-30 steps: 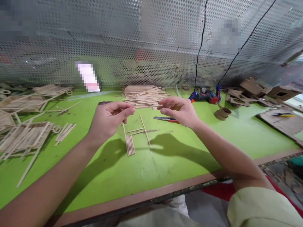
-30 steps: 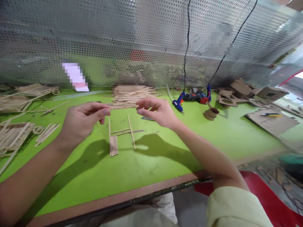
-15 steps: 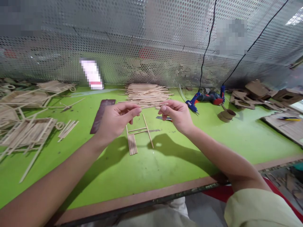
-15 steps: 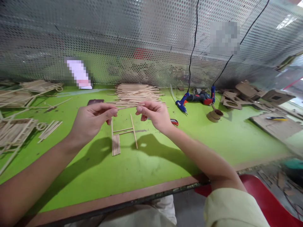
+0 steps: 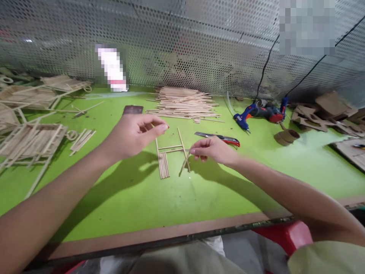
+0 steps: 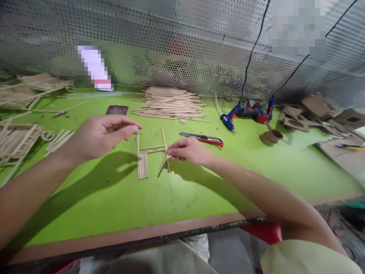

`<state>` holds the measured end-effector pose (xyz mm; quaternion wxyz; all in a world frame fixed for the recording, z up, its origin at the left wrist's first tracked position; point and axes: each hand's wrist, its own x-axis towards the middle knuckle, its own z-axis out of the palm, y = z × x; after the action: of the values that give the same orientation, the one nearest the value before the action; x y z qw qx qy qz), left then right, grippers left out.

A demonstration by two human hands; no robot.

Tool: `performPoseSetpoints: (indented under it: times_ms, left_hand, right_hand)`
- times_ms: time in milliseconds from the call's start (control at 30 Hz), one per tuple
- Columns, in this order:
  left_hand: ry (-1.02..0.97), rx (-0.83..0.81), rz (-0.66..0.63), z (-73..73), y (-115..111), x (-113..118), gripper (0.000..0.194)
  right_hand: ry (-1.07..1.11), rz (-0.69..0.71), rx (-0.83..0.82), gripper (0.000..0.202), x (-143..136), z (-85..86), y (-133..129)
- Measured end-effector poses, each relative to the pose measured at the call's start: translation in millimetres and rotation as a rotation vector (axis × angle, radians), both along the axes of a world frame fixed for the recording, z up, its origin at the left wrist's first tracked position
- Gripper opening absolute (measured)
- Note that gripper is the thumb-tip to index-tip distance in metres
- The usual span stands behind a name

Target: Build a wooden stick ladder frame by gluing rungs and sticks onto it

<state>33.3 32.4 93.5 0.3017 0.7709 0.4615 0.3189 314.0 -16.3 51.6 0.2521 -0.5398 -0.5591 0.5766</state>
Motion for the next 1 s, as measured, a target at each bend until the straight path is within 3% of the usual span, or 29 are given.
performPoseSetpoints:
  times_ms: [100, 233, 333, 500, 1000]
  left_hand:
    - [0.225, -0.002, -0.148, -27.7, -5.7, -7.8, 0.051]
    - [0.421, 0.055, -0.224, -67.0, -19.9, -16.1, 0.091]
    - [0.468, 0.031, -0.285, -81.6, -31.0, -17.7, 0.11]
    - [0.469, -0.024, -0.376, -86.2, -39.4, -15.1, 0.114]
    - [0.429, 0.052, -0.361, -94.6, -42.3, -9.2, 0.09]
  right_hand:
    - [-0.049, 0.065, -0.171, 0.01, -18.8, -7.5, 3.1]
    - [-0.065, 0.099, -0.352, 0.015, -42.9, -11.8, 14.0]
    - [-0.088, 0.101, -0.396, 0.02, -52.1, -12.9, 20.4]
    - [-0.137, 0.07, -0.401, 0.023, -57.6, -11.7, 24.7]
    - [-0.339, 0.067, -0.371, 0.041, -79.4, 5.9, 30.1]
